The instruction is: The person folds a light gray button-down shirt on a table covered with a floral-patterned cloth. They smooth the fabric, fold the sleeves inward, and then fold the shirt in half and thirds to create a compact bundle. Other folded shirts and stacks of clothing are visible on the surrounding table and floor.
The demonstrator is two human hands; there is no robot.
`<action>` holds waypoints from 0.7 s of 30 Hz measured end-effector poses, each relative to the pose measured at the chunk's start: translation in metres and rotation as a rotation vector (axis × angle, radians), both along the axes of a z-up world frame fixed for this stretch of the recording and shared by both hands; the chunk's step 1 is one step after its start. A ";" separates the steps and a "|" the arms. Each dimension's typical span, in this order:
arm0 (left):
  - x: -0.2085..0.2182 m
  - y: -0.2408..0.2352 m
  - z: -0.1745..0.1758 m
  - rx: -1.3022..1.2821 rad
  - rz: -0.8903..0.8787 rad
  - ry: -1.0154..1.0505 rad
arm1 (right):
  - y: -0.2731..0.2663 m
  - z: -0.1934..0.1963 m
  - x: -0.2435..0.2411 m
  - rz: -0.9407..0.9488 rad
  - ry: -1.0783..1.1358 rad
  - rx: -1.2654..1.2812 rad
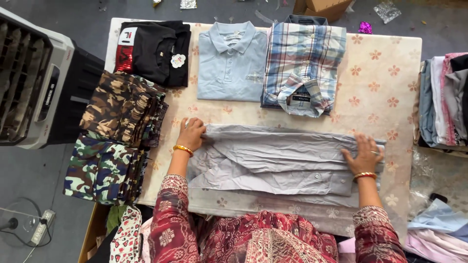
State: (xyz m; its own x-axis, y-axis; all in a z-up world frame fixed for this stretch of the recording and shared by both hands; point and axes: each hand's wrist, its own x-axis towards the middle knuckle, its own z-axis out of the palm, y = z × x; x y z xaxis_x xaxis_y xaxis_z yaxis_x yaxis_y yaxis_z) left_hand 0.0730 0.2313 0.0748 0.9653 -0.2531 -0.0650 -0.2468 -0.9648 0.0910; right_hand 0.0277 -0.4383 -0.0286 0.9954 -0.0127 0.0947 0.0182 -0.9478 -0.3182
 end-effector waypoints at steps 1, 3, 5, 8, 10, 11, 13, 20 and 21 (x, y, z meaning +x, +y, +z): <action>-0.001 0.007 -0.008 0.003 0.003 -0.001 | -0.011 -0.002 -0.004 0.003 -0.001 0.003; -0.002 0.019 -0.025 0.064 -0.119 -0.003 | -0.034 -0.007 -0.012 -0.163 -0.031 -0.172; -0.001 0.020 -0.023 0.031 -0.095 0.020 | -0.034 0.016 -0.011 -0.173 -0.030 -0.178; 0.005 0.017 -0.012 -0.037 -0.018 0.113 | -0.039 0.041 0.001 -0.177 0.038 -0.204; 0.005 0.024 -0.014 -0.068 0.035 0.189 | -0.049 0.038 0.010 -0.170 0.111 -0.220; 0.007 0.031 -0.023 0.002 0.027 0.225 | -0.060 0.031 0.014 -0.206 0.194 -0.021; 0.009 0.047 -0.043 0.055 -0.014 0.260 | -0.072 0.017 0.026 -0.272 0.269 0.163; 0.010 0.070 -0.118 0.159 -0.054 0.343 | -0.087 0.010 0.024 -0.347 0.174 0.314; 0.021 0.044 -0.070 0.342 0.065 0.356 | -0.081 0.005 0.027 -0.361 0.116 0.426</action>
